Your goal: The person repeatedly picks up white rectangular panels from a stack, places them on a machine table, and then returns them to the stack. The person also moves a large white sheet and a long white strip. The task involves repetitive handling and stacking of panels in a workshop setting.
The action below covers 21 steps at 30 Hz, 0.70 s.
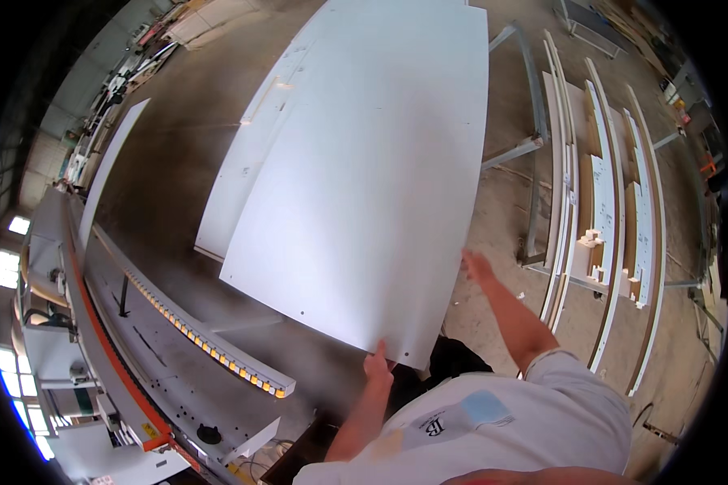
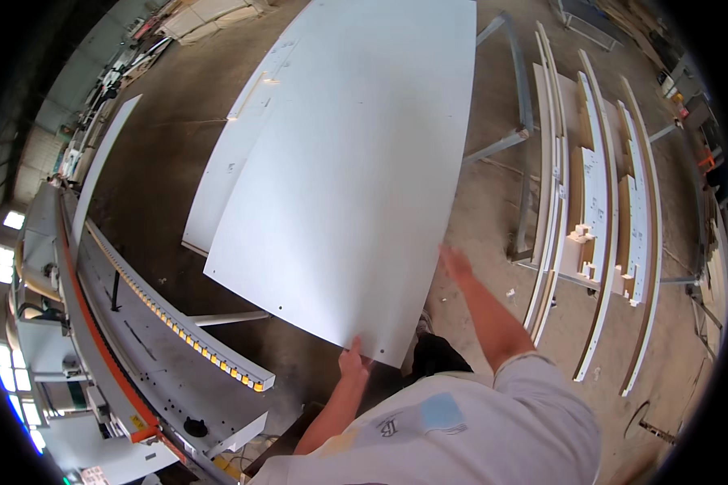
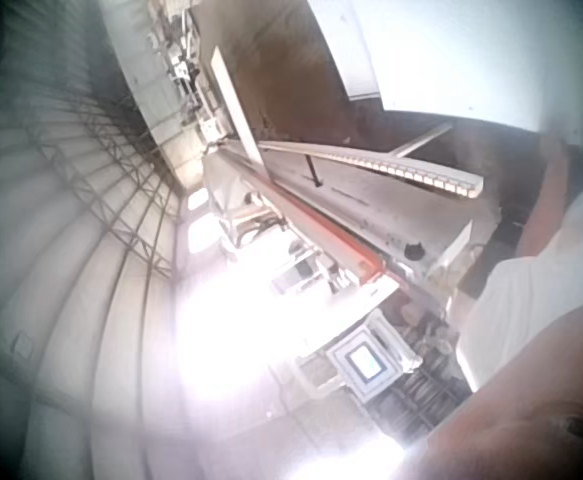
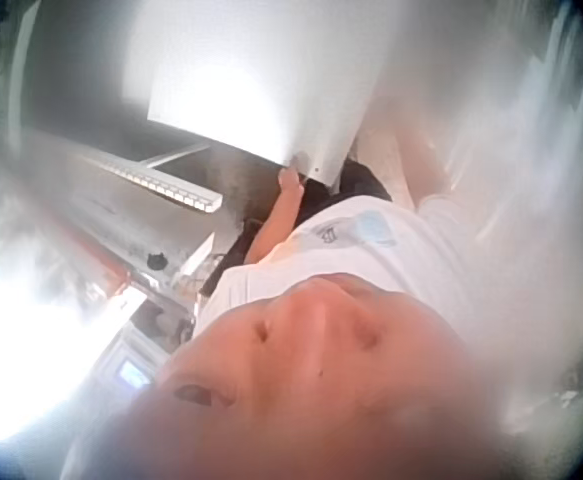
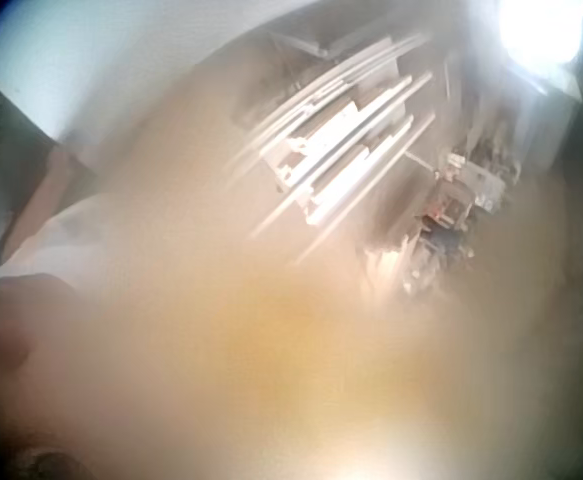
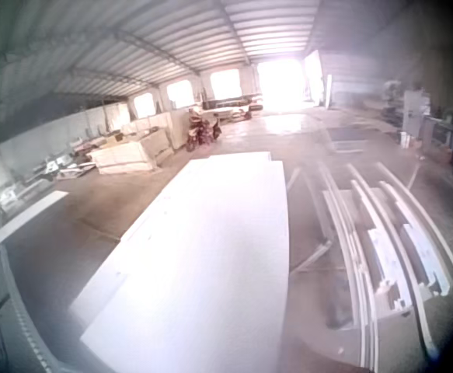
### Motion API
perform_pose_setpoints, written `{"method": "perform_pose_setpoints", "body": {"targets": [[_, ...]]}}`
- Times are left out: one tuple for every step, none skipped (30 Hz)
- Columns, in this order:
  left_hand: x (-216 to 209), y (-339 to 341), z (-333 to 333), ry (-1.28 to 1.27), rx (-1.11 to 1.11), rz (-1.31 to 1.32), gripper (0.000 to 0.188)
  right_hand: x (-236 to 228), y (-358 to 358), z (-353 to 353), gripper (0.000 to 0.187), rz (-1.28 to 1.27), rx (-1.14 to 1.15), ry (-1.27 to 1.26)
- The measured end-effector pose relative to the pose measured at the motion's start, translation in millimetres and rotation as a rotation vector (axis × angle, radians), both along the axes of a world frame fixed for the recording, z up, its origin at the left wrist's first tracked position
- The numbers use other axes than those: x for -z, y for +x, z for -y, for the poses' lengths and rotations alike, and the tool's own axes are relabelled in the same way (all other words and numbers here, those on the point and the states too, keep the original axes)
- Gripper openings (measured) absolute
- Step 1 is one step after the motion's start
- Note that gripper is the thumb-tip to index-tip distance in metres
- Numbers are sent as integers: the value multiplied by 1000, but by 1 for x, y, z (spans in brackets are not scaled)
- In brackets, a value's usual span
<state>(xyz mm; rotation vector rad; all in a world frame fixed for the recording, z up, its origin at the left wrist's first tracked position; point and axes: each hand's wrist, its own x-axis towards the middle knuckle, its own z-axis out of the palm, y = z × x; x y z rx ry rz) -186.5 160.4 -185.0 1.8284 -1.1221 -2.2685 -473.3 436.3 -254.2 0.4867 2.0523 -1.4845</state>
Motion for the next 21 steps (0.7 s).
{"method": "perform_pose_setpoints", "body": {"targets": [[-20, -1, 4, 2, 5, -6, 31, -13, -38, -5, 69, -33, -17, 27], [-36, -3, 10, -31, 18, -20, 31, -26, -73, -10, 70, -36, -19, 67], [-50, -1, 17, -65, 23, -31, 30, -36, -103, -11, 71, -37, -28, 106], [-63, 0, 22, -97, 26, -41, 29, -50, -129, -9, 73, -13, 42, 79], [-83, -1, 23, -157, 2, -82, 28, -61, -149, -2, 74, 13, 100, 55], [-94, 6, 29, -186, 6, -59, 28, -72, -160, 11, 74, -14, 134, -8], [-103, 16, 36, -210, 8, -34, 28, -81, -166, 25, 74, -37, 165, -69], [-111, 27, 41, -234, 9, -8, 28, -88, -166, 41, 73, -56, 196, -130], [-127, 24, 40, -273, 7, 11, 26, -80, -171, 44, 72, -128, 267, -140], [-143, 21, 41, -286, 55, 13, 25, -73, -174, 46, 71, -199, 340, -152], [-159, 21, 41, -299, 93, 17, 25, -66, -177, 52, 69, -268, 402, -167], [-169, 28, 41, -308, 115, 31, 24, -67, -172, 64, 69, -258, 387, -187], [-171, 39, 39, -348, 74, -10, 25, -72, -161, 75, 68, -244, 360, -204], [-176, 53, 38, -342, 38, -9, 25, -79, -145, 81, 67, -229, 334, -211], [-182, 61, 37, -337, 16, -21, 26, -90, -131, 78, 66, -226, 323, -219], [-185, 72, 37, -333, -6, -36, 26, -100, -118, 79, 66, -224, 312, -227], [-182, 86, 39, -360, -2, -35, 25, -104, -103, 80, 65, -223, 315, -235], [-181, 103, 41, -358, 1, -40, 25, -106, -86, 85, 65, -224, 337, -246], [-182, 120, 43, -355, 9, -48, 24, -109, -69, 87, 65, -228, 363, -255], [-182, 139, 44, -351, 21, -52, 24, -107, -50, 87, 65, -228, 393, -262], [-180, 158, 43, -346, 8, -42, 25, -104, -30, 87, 64, -220, 403, -286]]}}
